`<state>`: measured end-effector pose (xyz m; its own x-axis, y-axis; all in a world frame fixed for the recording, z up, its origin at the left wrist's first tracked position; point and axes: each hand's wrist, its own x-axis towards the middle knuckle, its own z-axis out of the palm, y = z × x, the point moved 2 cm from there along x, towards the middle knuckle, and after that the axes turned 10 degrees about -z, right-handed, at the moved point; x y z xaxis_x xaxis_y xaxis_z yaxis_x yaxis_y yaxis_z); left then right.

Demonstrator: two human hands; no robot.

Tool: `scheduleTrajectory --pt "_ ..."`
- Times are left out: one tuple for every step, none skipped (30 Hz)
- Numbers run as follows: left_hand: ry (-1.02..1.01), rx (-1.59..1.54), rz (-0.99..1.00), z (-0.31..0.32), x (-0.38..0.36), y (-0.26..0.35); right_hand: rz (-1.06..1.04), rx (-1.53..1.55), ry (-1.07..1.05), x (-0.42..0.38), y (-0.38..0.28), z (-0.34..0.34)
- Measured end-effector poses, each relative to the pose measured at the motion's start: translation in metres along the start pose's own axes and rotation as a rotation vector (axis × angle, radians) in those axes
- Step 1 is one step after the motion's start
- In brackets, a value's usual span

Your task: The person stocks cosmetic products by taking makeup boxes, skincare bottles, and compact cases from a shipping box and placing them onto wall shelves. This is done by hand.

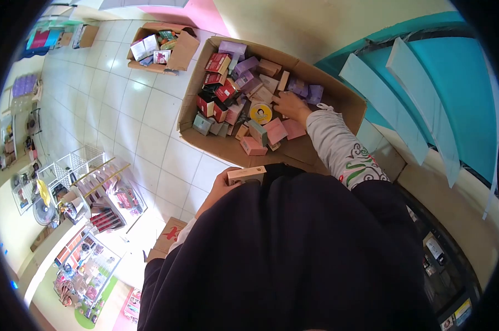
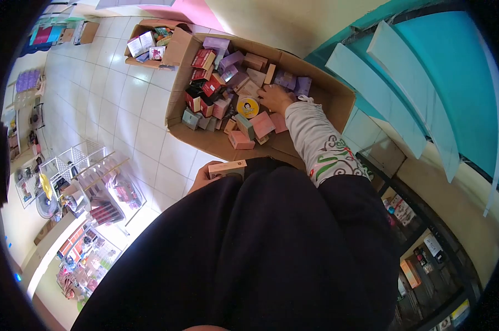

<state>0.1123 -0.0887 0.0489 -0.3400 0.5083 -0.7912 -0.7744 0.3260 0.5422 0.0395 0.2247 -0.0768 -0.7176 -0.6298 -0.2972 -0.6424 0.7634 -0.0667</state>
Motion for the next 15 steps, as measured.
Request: scheduleTrajectory --pt "-0.01 0.007 -0.014 -0.001 0.001 -0.001 -0.013 0.0 0.03 -0.004 0.004 -0.001" --pt "-0.021 0.016 -0.027 -0.001 0.002 -0.002 -0.024 -0.002 0.06 -0.009 0.008 -0.003" --pt "-0.024 0.058 -0.03 -0.001 0.003 -0.003 0.007 0.026 0.096 -0.014 0.009 -0.011" --pt "-0.027 0.101 -0.032 0.0 0.004 -0.005 0.039 0.053 0.133 -0.021 0.011 -0.02" --pt "-0.032 0.146 -0.031 0.001 0.006 -0.005 0.073 0.077 0.171 -0.027 0.013 -0.029" --pt "-0.051 0.186 0.007 0.0 0.009 -0.006 0.147 0.161 0.222 -0.036 0.015 -0.042" --pt "-0.071 0.225 0.046 0.0 0.013 -0.008 0.222 0.243 0.274 -0.047 0.016 -0.055" --pt "-0.092 0.265 0.085 0.0 0.015 -0.009 0.297 0.325 0.327 -0.059 0.015 -0.068" --pt "-0.106 0.293 0.091 0.002 0.015 -0.003 0.431 0.491 0.39 -0.072 0.015 -0.08" --pt "-0.122 0.324 0.097 0.005 0.012 0.007 0.564 0.656 0.456 -0.086 0.013 -0.09" --pt "-0.138 0.356 0.106 0.008 0.01 0.02 0.697 0.82 0.527 -0.101 0.01 -0.1" --pt "-0.156 0.346 0.105 0.01 0.009 0.033 0.746 1.049 0.666 -0.115 0.006 -0.111" --pt "-0.175 0.338 0.1 0.011 0.008 0.046 0.786 1.282 0.81 -0.13 -0.001 -0.119" --pt "-0.197 0.334 0.096 0.013 0.007 0.058 0.813 1.512 0.962 -0.147 -0.009 -0.127" --pt "-0.295 0.161 0.097 0.016 0.006 0.068 0.835 1.741 1.048 -0.164 -0.016 -0.139"
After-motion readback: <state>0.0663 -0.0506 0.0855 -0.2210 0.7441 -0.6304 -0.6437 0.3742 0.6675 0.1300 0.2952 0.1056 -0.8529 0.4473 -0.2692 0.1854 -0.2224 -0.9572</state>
